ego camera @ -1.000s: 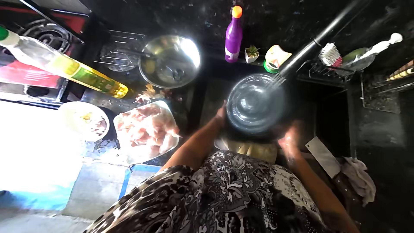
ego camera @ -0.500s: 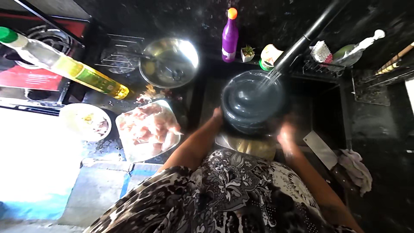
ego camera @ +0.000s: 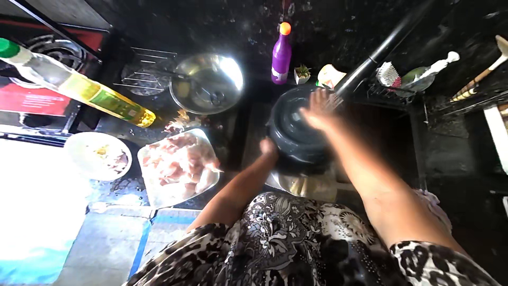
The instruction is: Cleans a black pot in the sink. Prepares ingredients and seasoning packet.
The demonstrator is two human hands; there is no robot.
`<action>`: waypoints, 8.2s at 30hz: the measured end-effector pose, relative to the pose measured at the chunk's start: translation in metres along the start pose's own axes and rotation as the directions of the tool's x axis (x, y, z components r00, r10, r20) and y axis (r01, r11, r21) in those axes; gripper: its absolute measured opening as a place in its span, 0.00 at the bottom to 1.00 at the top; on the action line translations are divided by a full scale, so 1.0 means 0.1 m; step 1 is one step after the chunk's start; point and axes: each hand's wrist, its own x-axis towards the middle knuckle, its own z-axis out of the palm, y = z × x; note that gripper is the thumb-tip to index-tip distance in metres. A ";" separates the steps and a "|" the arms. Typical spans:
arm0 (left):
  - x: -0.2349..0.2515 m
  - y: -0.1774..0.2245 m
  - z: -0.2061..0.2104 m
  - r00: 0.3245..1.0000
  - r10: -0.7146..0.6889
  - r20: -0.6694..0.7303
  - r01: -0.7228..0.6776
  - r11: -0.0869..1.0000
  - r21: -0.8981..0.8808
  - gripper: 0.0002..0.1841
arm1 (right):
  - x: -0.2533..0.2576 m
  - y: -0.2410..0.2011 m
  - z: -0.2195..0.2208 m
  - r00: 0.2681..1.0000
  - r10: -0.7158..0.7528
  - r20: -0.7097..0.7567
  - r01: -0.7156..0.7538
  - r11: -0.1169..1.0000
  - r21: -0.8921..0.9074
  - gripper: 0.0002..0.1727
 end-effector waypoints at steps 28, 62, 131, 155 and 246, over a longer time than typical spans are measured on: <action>0.51 0.03 0.06 0.986 0.156 -0.059 -0.154 0.987 0.042 0.26 | -0.73 -0.25 0.35 0.818 -0.574 0.036 0.575 0.817 -0.024 0.37; 1.07 -0.26 -0.23 0.987 0.075 0.141 0.001 0.883 -0.469 0.22 | -0.67 0.63 0.51 0.925 0.347 -0.153 0.007 0.387 0.922 0.29; -0.66 1.19 0.27 -0.032 0.516 0.856 -0.906 -0.376 0.193 0.25 | -1.21 0.62 0.92 0.894 0.442 0.076 -0.028 -0.114 0.993 0.35; 1.08 0.31 -0.42 0.905 0.250 0.345 -0.163 0.951 -0.262 0.20 | -1.23 0.81 0.72 0.812 0.494 0.311 -0.129 -0.367 0.921 0.21; -0.08 0.12 -0.48 0.790 0.582 -0.192 -0.575 0.596 -0.560 0.11 | -0.37 -0.94 1.00 0.951 0.167 0.260 -0.295 0.237 0.926 0.18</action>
